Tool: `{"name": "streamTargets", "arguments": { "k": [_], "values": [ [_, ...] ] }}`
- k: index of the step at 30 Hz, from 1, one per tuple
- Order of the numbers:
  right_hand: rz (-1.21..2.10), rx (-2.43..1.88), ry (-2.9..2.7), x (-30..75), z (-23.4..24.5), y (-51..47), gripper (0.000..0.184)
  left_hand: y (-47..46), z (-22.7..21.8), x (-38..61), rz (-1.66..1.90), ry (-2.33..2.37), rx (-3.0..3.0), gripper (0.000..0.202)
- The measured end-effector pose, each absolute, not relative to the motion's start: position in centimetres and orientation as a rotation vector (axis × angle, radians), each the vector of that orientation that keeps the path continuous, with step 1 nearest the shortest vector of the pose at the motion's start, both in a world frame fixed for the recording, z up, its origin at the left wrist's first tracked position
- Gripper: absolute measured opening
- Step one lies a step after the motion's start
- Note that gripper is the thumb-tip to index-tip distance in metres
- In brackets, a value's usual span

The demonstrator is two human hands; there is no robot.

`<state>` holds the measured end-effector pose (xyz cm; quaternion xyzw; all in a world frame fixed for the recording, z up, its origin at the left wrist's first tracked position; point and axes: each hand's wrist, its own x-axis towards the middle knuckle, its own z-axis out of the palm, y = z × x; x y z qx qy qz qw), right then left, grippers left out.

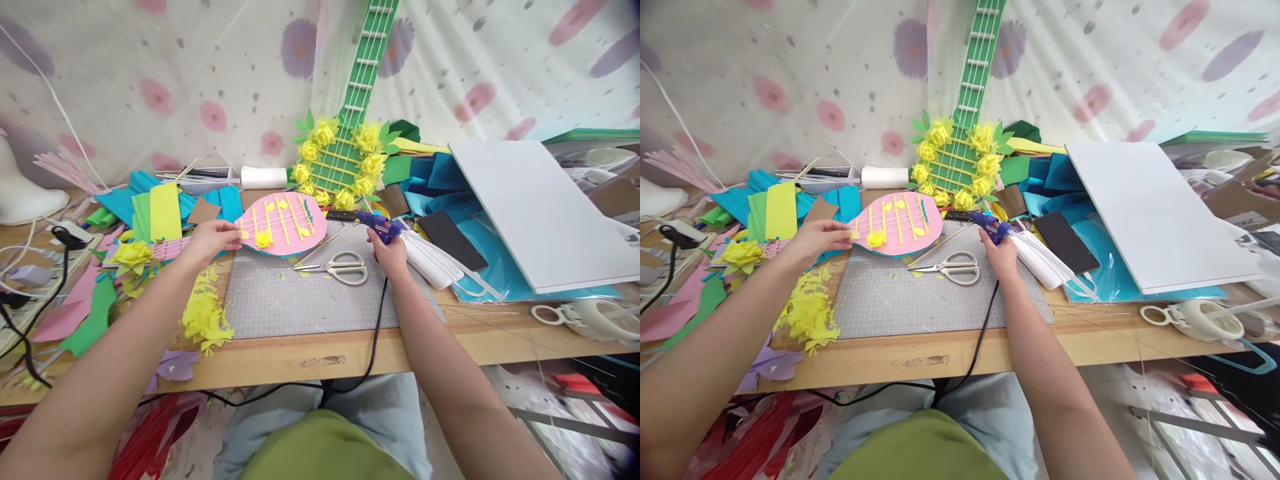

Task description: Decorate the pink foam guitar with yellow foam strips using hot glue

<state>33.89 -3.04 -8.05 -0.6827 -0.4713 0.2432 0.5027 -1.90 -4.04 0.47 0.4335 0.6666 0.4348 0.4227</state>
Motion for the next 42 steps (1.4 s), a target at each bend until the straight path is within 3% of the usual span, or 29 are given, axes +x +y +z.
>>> {"name": "streamTargets", "arguments": {
  "k": [18,42],
  "values": [
    [0.507,-1.722,-1.153,34.3,-8.8,-2.9,0.041,-3.9,-3.5,-2.0,0.942,1.792,1.255,0.006],
    [0.524,-1.723,-1.158,34.1,-8.3,-3.2,0.043,-3.8,-4.0,0.1,1.053,1.856,1.203,0.006]
  ]
}}
